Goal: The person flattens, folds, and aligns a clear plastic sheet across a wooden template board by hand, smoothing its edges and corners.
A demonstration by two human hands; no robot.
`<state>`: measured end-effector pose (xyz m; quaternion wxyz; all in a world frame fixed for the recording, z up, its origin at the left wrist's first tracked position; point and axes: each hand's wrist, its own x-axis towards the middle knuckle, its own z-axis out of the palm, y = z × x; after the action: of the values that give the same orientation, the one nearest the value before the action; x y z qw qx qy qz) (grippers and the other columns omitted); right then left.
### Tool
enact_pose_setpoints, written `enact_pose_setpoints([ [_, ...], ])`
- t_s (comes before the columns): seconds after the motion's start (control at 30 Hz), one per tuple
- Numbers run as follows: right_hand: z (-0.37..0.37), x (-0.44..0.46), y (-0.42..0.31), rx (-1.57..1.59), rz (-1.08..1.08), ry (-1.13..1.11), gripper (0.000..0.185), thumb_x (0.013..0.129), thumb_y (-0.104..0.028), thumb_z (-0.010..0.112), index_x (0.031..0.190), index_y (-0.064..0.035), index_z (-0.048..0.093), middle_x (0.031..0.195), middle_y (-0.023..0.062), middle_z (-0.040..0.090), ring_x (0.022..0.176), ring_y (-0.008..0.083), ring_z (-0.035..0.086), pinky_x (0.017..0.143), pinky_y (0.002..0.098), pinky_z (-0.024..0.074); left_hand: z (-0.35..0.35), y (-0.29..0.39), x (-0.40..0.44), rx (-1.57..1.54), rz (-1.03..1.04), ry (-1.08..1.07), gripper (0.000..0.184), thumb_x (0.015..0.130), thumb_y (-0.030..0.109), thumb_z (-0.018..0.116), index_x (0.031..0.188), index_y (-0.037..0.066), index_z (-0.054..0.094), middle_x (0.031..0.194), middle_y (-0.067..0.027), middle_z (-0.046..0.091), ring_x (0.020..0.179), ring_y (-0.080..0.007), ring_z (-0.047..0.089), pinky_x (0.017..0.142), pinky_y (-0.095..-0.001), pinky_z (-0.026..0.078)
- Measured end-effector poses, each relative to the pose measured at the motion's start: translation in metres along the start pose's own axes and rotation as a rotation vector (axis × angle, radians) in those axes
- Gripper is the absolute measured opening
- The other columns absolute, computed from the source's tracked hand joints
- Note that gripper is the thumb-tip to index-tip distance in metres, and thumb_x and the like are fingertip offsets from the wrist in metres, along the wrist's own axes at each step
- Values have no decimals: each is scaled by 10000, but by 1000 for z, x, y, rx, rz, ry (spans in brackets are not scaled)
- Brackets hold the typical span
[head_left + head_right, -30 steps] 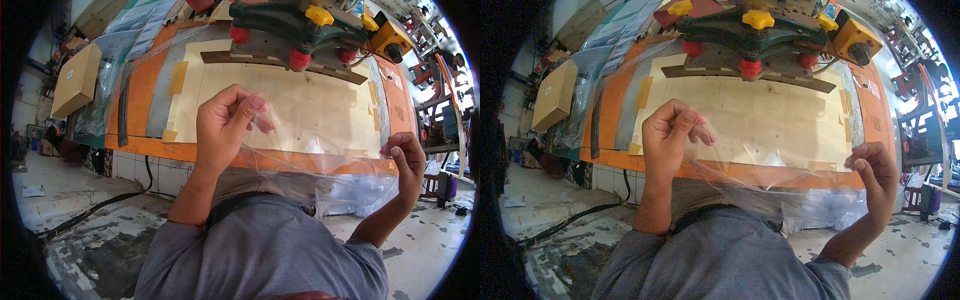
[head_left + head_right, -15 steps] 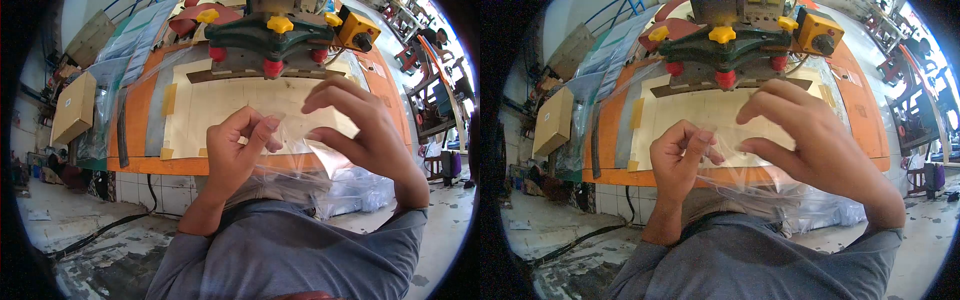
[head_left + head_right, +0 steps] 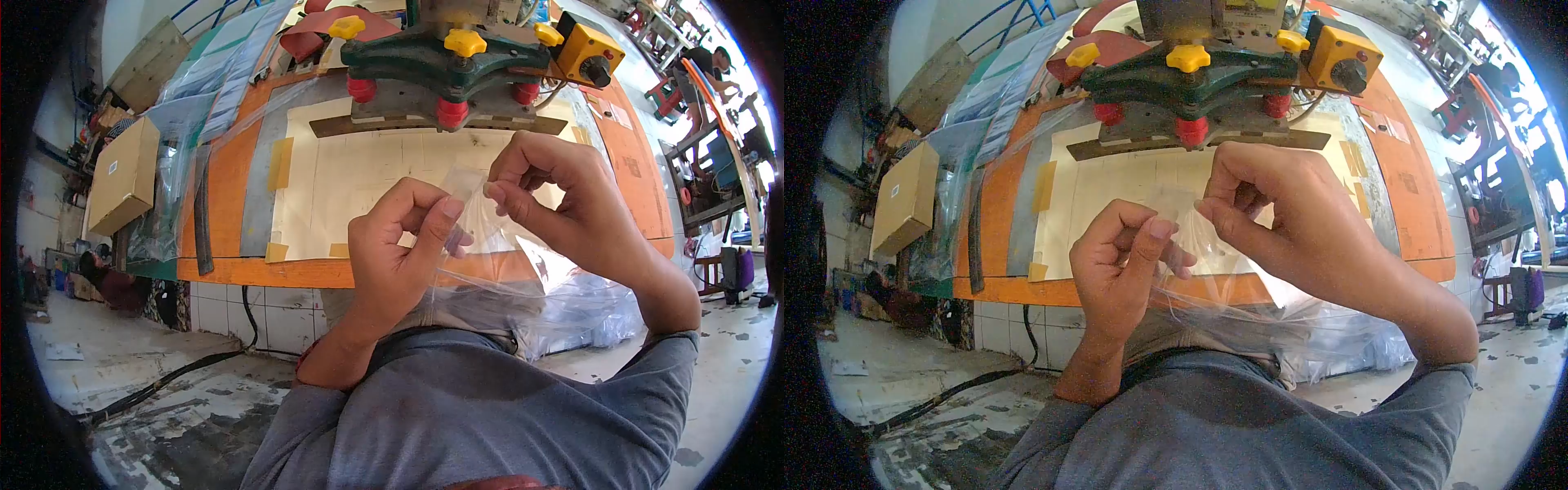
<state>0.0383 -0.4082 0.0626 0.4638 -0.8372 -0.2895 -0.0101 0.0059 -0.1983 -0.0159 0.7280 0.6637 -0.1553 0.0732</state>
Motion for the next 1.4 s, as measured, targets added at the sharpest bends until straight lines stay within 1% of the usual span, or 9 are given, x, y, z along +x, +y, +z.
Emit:
enact_pose_setpoints([
  [0.27,-5,2,4,84,44,-62,122,904,-41,699,853,29,613,774,113,682,722,181,679,694,330,556,6,2,3,-47,-3,29,122,1039,85,672,1018,-20,615,788,-102,722,685,-144,717,622,-260,577],
  [0.5,-6,0,0,109,122,-72,142,898,-46,714,837,21,605,749,78,656,707,134,641,675,308,531,0,2,1,-66,-78,-2,145,1045,120,676,1013,-8,616,828,-105,728,671,-138,717,580,-245,558],
  [0.6,-6,-1,3,225,151,-93,152,921,-57,718,842,5,604,766,41,651,720,96,619,662,278,514,0,4,2,-68,-34,-10,170,1055,151,667,1020,-8,618,843,-95,726,662,-143,724,551,-239,543],
  [0.7,-3,-2,3,430,231,-125,143,959,-59,715,890,-2,603,830,23,660,770,74,629,688,250,524,2,11,4,-102,-66,41,164,1055,134,672,1006,-20,643,752,-66,724,673,-102,702,626,-233,532],
  [0.8,0,-2,0,491,221,-111,139,990,-56,706,932,1,592,881,21,662,812,75,645,726,232,538,-1,11,4,-41,-61,43,188,1062,165,658,1044,-19,621,846,-84,726,655,-147,724,555,-242,546],
  [0.87,-1,-1,-4,603,252,-117,130,999,-57,711,991,17,604,904,32,663,844,80,659,758,237,551,-2,10,4,-104,-66,17,157,1054,126,671,1038,-29,652,808,-81,736,700,-114,715,636,-241,548],
  [1.1,1,-3,4,463,254,-168,175,1036,-142,691,1021,31,669,843,44,682,808,79,654,723,249,534,-2,10,6,-88,-79,-20,141,1035,94,692,1002,-35,646,834,-98,761,774,-135,754,676,-262,598],
  [1.17,-2,-3,2,280,286,-182,205,1042,-163,681,964,27,684,780,50,683,766,75,645,694,264,525,-1,11,6,-114,-85,8,145,1028,93,705,985,-30,642,834,-100,764,786,-138,758,670,-259,595],
  [1.4,3,-6,8,262,170,-144,189,1031,-142,685,950,28,683,766,55,687,741,87,647,686,282,528,-3,13,7,-26,-28,-32,161,1034,114,705,983,-28,648,839,-97,763,773,-120,741,670,-246,579],
])
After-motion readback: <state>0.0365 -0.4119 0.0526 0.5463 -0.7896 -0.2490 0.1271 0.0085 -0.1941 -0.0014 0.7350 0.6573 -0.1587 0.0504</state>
